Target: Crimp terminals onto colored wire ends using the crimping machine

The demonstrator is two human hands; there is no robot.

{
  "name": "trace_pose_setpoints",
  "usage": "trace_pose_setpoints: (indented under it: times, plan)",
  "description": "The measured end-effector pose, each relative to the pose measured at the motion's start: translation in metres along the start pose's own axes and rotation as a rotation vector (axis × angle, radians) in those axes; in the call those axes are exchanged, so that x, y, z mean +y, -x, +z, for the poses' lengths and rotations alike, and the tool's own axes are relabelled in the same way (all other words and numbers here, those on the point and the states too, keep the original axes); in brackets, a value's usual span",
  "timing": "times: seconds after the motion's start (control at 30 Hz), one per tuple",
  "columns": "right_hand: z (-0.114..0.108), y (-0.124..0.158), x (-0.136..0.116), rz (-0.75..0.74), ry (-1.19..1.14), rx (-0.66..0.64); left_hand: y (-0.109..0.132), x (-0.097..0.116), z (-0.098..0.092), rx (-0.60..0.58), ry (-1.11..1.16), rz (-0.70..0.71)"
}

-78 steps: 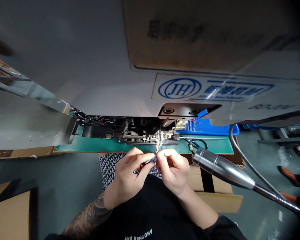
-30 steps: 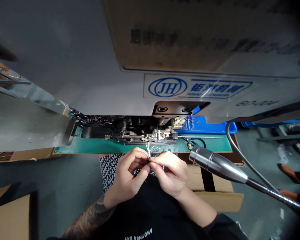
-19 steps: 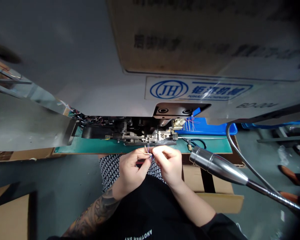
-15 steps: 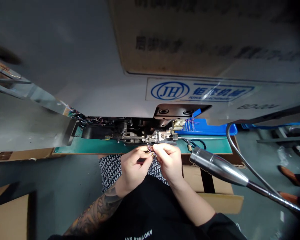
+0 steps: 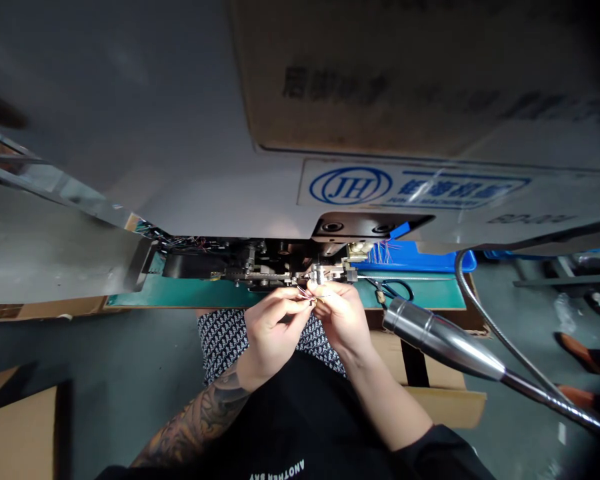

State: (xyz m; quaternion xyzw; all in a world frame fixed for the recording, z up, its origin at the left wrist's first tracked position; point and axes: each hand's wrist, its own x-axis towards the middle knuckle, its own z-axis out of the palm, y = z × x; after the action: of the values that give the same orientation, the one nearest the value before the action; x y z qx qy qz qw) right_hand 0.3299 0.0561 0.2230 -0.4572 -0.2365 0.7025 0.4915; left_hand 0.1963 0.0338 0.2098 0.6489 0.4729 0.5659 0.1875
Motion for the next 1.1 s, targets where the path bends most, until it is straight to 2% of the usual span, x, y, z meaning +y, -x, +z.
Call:
trace_pose_setpoints:
  times: [0.47,0.73,0.83,0.93,1.03,1.1]
  plan:
    - [0.002,0.000,0.005,-0.023,-0.043,0.030,-0.001,-0.001,0.000,0.000,-0.016,0.001]
    - [0.000,0.004,0.005,-0.123,0.111,0.004,0.005,-0.010,-0.006,-0.037,0.012,-0.034]
    - [-0.006,0.011,0.005,-0.187,0.226,0.003,0.009,-0.012,-0.014,-0.091,0.103,-0.129]
    - [-0.015,0.018,0.007,-0.259,0.366,-0.005,0.011,-0.009,-0.025,-0.147,0.339,-0.349]
    - [-0.026,0.023,0.008,-0.239,0.437,-0.128,0.010,-0.006,-0.036,-0.151,0.541,-0.535]
    - [-0.031,0.027,0.009,-0.190,0.431,-0.227,0.008,-0.007,-0.041,-0.159,0.592,-0.591]
